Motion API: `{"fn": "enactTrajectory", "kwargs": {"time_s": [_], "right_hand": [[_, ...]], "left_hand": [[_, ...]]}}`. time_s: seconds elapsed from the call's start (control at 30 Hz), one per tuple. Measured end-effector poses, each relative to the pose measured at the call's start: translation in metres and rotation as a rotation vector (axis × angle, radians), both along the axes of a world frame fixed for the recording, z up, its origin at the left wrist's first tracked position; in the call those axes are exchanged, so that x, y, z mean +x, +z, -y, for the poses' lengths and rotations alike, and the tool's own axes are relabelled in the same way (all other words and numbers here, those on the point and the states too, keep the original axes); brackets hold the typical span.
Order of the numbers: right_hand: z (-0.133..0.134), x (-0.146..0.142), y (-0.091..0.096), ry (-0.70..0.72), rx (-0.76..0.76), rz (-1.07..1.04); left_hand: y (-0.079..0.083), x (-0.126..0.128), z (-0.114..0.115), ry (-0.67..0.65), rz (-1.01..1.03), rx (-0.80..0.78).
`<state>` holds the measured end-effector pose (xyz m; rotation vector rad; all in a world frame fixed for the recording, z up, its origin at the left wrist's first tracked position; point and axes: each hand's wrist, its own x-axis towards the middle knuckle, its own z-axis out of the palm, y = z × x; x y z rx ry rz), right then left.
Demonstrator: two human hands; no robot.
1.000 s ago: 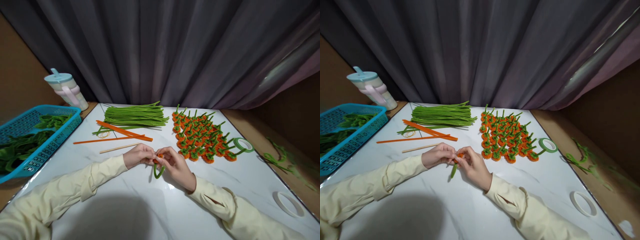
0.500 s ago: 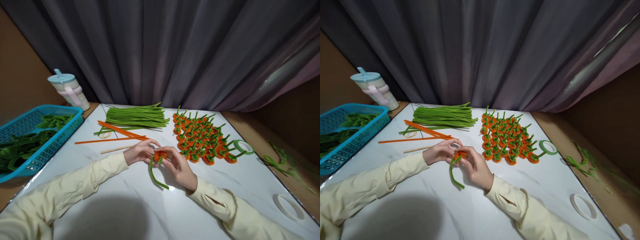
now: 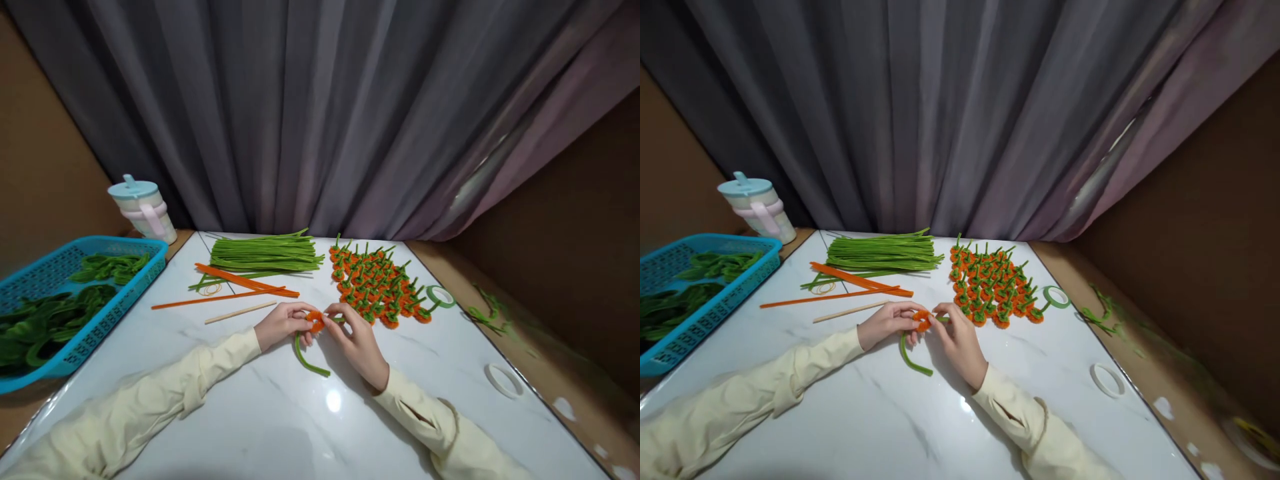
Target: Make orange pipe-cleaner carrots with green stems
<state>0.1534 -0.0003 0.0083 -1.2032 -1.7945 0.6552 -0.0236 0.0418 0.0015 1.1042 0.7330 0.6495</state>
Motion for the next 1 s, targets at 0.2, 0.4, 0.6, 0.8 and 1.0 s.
{"fn": "enactTrajectory", "kwargs": {"time_s": [0.2,0.4,0.6,0.8,1.0], "right_hand": [[0.026,0.011,0.005,0.021,-0.305,-0.250],[0.045,0.009,0.002,0.090,-0.420,-0.342],[0.058,-0.001,0.003,0.119,-0.208,-0.094],[0.059,-0.003,-0.008,0.166,-0.241,-0.130],[0.050,0.000,-0.012,0.224,-0.414,-0.254]], "left_hand": [[0.013,0.000,0.026,-0.106,0.011,0.074],[0.011,0.000,0.046,-0.174,0.030,0.010],[0.006,0.006,0.058,-0.117,-0.010,0.081],[-0.005,0.000,0.061,-0.089,-0.051,0.099],[-0.008,-0.008,0.056,-0.108,-0.094,0.079]]}}
